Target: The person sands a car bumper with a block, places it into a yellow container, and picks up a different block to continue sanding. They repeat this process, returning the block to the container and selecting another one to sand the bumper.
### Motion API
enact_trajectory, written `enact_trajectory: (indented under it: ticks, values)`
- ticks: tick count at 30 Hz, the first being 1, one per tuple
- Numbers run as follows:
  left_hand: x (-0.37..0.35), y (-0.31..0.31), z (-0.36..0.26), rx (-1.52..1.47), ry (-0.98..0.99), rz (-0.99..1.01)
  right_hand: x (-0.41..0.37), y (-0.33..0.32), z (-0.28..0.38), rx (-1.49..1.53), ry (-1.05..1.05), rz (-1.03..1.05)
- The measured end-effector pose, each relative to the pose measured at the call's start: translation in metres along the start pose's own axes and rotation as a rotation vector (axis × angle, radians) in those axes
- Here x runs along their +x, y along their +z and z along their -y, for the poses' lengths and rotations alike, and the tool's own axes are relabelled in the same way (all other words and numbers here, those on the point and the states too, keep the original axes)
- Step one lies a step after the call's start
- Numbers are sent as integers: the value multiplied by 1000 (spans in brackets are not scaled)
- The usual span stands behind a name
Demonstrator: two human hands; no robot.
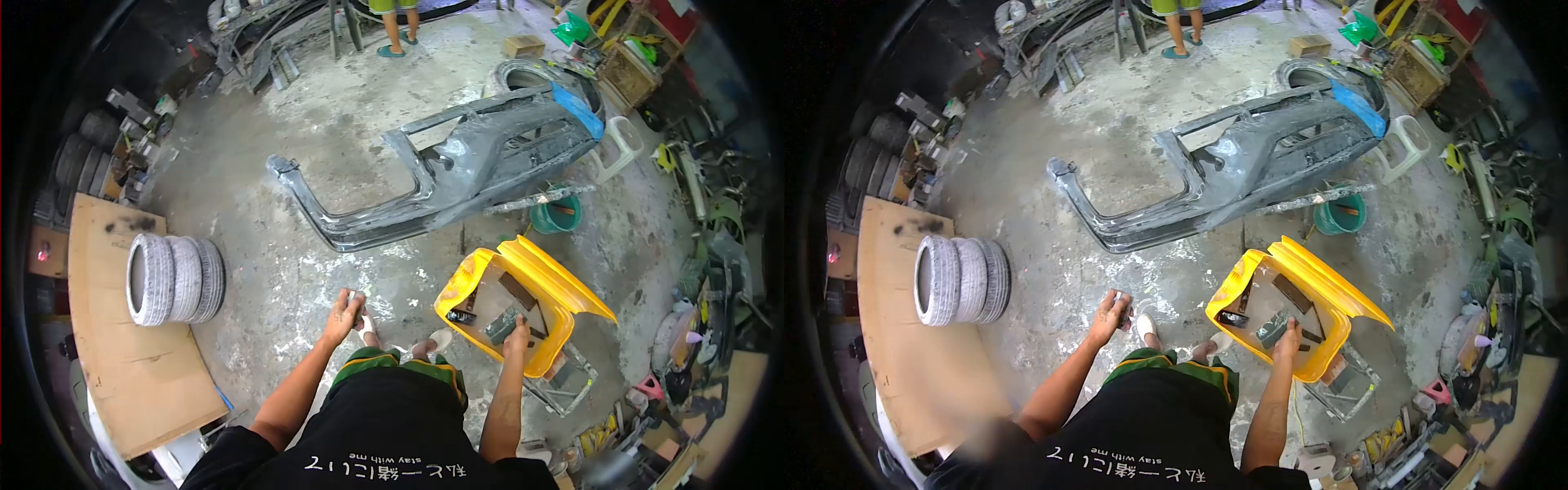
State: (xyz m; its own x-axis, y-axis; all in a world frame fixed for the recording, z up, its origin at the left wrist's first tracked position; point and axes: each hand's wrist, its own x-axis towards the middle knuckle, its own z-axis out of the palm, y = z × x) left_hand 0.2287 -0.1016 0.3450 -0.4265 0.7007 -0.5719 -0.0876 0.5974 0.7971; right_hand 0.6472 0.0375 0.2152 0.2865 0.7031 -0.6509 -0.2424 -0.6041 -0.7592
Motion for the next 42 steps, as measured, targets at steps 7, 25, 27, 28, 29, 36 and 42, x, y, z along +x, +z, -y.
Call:
enact_trajectory:
  ticks: [7,25,27,28,29,36,42]
  values:
    - [24,9,-47,148,253,250,-120,103,53,26,-134,-88]
    - [11,-16,-65,323,808,-24,-238,278,19,-69,-59,462]
    - [19,-29,-59,96,593,131,-239,275,21,-15,-37,621]
    - [17,-36,-59,130,448,118,-238,276,22,-143,-135,617]
    - [15,-39,-60,129,448,112,-238,275,21,-269,-233,607]
    - [10,-51,-50,-431,290,252,-233,261,9,-141,-94,731]
    - [1,-61,-48,-592,197,270,-246,257,21,-205,-128,765]
